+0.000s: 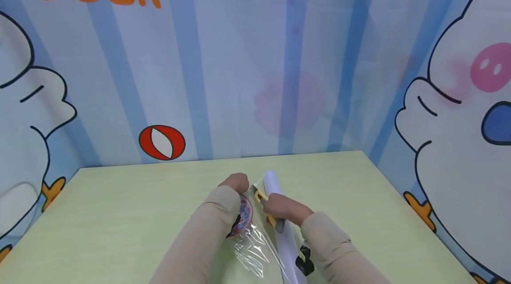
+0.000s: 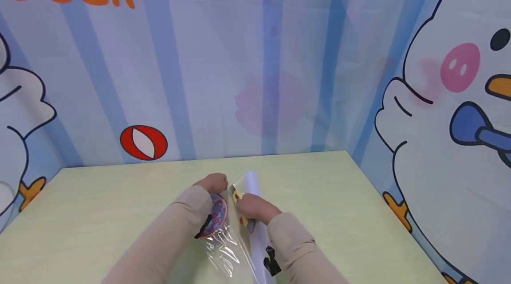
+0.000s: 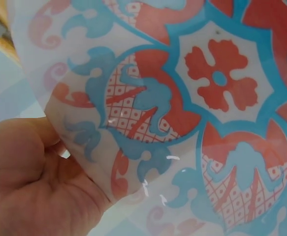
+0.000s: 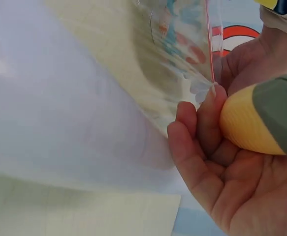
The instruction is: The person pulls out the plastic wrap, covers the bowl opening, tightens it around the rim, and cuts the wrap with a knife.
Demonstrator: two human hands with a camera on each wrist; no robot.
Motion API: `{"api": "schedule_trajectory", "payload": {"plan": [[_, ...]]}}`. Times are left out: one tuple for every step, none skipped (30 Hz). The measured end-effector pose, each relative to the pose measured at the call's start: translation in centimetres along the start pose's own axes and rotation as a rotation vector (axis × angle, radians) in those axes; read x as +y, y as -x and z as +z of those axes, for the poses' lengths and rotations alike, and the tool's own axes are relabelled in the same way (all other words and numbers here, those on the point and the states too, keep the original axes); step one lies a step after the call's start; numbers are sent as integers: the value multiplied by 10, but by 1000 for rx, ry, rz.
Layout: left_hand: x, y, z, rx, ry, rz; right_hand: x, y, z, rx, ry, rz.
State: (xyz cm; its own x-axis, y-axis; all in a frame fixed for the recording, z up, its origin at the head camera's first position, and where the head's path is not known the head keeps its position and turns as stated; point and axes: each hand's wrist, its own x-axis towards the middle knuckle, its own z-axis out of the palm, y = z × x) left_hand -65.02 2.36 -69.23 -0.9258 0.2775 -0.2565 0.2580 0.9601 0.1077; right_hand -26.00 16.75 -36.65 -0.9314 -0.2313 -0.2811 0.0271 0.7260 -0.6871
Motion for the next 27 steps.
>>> {"api": "schedule_trajectory", "payload": {"plan": [[0,1,-1,3,0,4,0,1,-1,-13,-18,5],[0,2,-1,5,-24,25,1,2,-3,-29,-38,11],[0,3,-1,5,-82,60,2,3,-4,-40,-49,13],[0,3,-1,-2,-170,115,3,5,-6,-58,-60,19],[0,3,-1,-4,-256,174,5,7,-8,-79,-79,26],[-1,3,-1,-5,-353,237,7,9,-10,-102,-96,38],[-1,2,0,3,-445,299,10,12,-12,-125,-112,48],[-2,1,1,15,-510,342,12,14,-14,-151,-133,63],[-3,0,2,21,-515,347,15,17,-15,-172,-148,75],[-4,-1,3,25,-481,325,17,20,-17,-196,-166,85],[-6,-2,3,23,-400,276,20,22,-18,-210,-186,89],[-7,-3,3,20,-313,221,22,25,-18,-218,-202,89],[-9,-3,3,24,-219,168,24,26,-19,-225,-225,89],[-11,-2,3,34,-184,160,26,27,-20,-230,-244,88],[-12,-1,2,28,-98,120,28,29,-20,-232,-258,85],[-13,1,0,20,-83,118,29,30,-21,-238,-275,82],[-13,4,-3,7,-126,156,31,31,-21,-243,-293,79],[-13,7,-6,2,-191,213,32,33,-22,-251,-312,79],[-13,10,-9,6,-262,274,33,34,-23,-262,-332,84],[-16,5,-7,14,-322,325,35,36,-24,-273,-352,88],[-16,4,-9,13,-326,331,37,37,-24,-286,-374,91],[-17,4,-10,34,-400,385,39,39,-24,-301,-395,94],[-18,3,-11,51,-456,426,41,42,-24,-314,-417,96],[-18,3,-12,57,-455,434,43,44,-23,-329,-440,98],[-19,2,-13,58,-441,428,45,47,-23,-345,-460,100],[-20,1,-13,57,-437,428,47,50,-22,-358,-476,97],[-18,6,-18,58,-438,433,49,53,-22,-370,-489,92]]}}
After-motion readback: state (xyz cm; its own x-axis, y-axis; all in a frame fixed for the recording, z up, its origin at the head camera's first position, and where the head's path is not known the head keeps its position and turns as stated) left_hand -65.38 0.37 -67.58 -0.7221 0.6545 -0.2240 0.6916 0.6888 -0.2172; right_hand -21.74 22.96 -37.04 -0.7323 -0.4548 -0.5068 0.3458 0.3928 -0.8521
